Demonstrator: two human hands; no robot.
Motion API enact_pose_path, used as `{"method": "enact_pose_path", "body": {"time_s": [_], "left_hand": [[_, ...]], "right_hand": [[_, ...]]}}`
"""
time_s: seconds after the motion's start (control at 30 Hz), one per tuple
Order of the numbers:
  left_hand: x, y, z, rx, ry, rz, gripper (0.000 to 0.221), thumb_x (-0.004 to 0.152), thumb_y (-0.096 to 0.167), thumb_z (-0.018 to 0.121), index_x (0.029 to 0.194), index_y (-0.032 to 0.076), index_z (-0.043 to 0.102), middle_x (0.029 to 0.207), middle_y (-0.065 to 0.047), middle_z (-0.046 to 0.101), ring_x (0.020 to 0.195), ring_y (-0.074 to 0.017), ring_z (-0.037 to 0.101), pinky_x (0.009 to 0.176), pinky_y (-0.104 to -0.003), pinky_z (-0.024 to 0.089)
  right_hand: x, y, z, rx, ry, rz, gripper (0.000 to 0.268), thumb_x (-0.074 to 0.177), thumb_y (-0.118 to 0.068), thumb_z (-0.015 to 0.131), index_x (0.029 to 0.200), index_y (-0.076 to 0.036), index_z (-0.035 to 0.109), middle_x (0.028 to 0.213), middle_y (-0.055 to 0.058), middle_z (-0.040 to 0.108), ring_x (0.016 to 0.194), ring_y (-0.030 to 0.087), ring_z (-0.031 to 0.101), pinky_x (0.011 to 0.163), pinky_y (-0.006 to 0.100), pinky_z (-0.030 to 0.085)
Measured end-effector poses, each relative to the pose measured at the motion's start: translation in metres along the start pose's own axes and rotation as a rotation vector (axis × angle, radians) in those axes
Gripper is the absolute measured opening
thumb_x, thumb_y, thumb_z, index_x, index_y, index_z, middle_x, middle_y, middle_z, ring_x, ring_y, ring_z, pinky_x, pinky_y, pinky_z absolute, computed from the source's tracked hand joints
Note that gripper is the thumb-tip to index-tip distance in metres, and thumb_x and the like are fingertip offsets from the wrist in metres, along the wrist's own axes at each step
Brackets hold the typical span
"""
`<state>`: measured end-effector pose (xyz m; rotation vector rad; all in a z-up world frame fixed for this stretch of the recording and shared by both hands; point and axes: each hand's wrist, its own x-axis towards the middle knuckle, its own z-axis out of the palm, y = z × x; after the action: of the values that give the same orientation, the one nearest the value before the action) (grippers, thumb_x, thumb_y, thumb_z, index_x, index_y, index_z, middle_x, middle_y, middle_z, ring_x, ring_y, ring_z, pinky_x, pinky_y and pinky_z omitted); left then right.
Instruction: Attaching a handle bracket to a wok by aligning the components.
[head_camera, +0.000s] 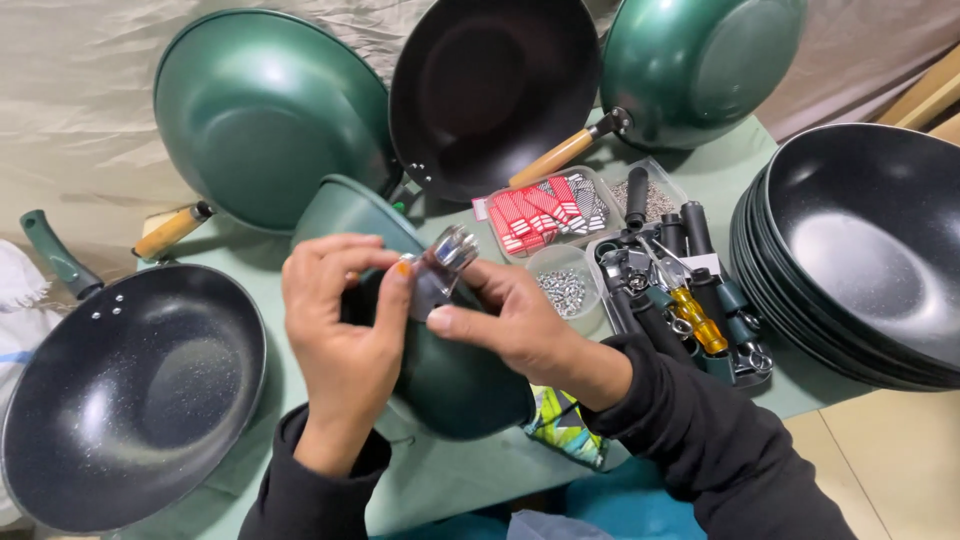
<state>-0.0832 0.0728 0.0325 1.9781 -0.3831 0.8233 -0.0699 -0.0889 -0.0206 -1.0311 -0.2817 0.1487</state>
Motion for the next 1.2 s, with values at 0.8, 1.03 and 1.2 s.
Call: {"method": "enact_pose_path", "body": {"time_s": [0.8, 1.03, 1.2], "left_hand": [[-0.211, -0.209, -0.048, -0.708, 0.429, -0.596, 0.025, 0.085, -0.008, 0.068, 0.104, 0.008, 0.063, 0.102, -0.005, 0.06, 0.093, -0.0139, 0.06, 0.092, -0.027, 0.052], [-0.24, -0.226, -0.051, -0.773, 0.379, -0.658, 0.026, 0.087, -0.012, 0.063, 0.11, 0.001, 0.061, 0.1, -0.008, 0.058, 0.094, -0.0152, 0.059, 0.097, -0.027, 0.051], [-0.257, -0.242, -0.045, -0.67, 0.441, -0.853, 0.033, 0.085, -0.015, 0.063, 0.113, 0.001, 0.063, 0.107, -0.009, 0.065, 0.097, -0.0162, 0.063, 0.089, -0.026, 0.055]], "right_hand": [[-0.022, 0.14, 0.081, -1.096, -0.502, -0.022, 0.051, 0.088, -0.008, 0.051, 0.139, -0.005, 0.051, 0.099, 0.015, 0.052, 0.084, 0.038, 0.056, 0.068, 0.051, 0.048], [-0.02, 0.168, 0.076, -1.152, -0.537, 0.091, 0.064, 0.08, -0.007, 0.057, 0.143, -0.003, 0.048, 0.104, 0.017, 0.052, 0.089, 0.038, 0.057, 0.069, 0.05, 0.049], [-0.02, 0.178, 0.073, -1.235, -0.573, 0.183, 0.065, 0.085, -0.011, 0.06, 0.147, -0.001, 0.046, 0.112, 0.018, 0.053, 0.097, 0.037, 0.057, 0.072, 0.049, 0.051]]}}
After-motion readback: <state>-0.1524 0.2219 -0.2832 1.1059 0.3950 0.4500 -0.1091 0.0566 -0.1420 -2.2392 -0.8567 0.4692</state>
